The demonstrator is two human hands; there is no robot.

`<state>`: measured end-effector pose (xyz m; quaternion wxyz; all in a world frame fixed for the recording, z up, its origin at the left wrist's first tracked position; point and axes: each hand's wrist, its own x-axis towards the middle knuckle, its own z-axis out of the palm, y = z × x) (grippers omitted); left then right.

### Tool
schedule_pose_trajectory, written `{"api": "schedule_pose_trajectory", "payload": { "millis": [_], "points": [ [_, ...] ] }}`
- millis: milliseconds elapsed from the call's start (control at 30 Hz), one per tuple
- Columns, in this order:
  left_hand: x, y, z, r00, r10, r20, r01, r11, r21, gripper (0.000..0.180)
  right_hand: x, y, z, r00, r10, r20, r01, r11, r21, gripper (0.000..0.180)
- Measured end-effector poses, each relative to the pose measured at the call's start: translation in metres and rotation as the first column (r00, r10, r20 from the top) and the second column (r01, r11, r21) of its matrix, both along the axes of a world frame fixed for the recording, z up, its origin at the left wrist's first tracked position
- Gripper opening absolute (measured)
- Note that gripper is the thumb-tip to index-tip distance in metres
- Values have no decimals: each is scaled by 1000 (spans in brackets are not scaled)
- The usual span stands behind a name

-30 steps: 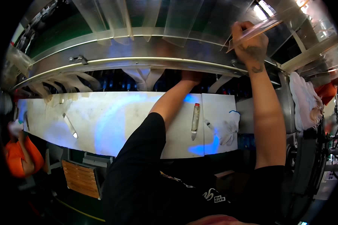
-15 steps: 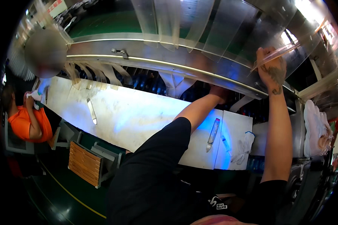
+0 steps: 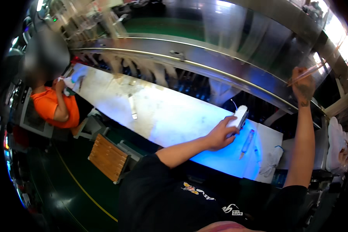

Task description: The person assembles a shoe by inserting a blue insole into the shoe upper and pressing the components together. They repeatedly adjust the fit of the insole and the shoe structure, ensuring the parts are aligned correctly. The task involves handling the shoe and insole one at a time on a white workbench.

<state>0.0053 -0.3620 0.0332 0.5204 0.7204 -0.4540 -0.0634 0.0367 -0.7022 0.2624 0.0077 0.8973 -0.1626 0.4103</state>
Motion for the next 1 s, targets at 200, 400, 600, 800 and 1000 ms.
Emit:
{"api": "schedule_pose_trajectory", "payload": {
  "millis": [200, 400, 600, 800, 1000],
  "points": [
    [4, 160, 24, 830, -51, 556, -272, 833, 483, 36, 10, -29, -13, 999, 29, -33, -26, 997, 75, 41],
    [113, 195, 98, 782, 234, 577, -313, 949, 39, 34, 8, -31, -16, 999, 29, -33, -31, 999, -35, 47],
    [348, 261, 213, 70, 663, 746, -583, 634, -508, 24, 8, 3, -17, 994, -98, 38, 100, 994, -51, 44],
    [411, 355, 213, -69, 862, 502, -996, -89, 16, 73, -4, 20, -10, 975, -222, 17, 219, 970, 107, 45],
    [433, 392, 196, 68, 881, 469, -994, 98, -41, 37, 2, 19, -10, 980, -199, 30, 197, 978, 73, 45]
  ]
}}
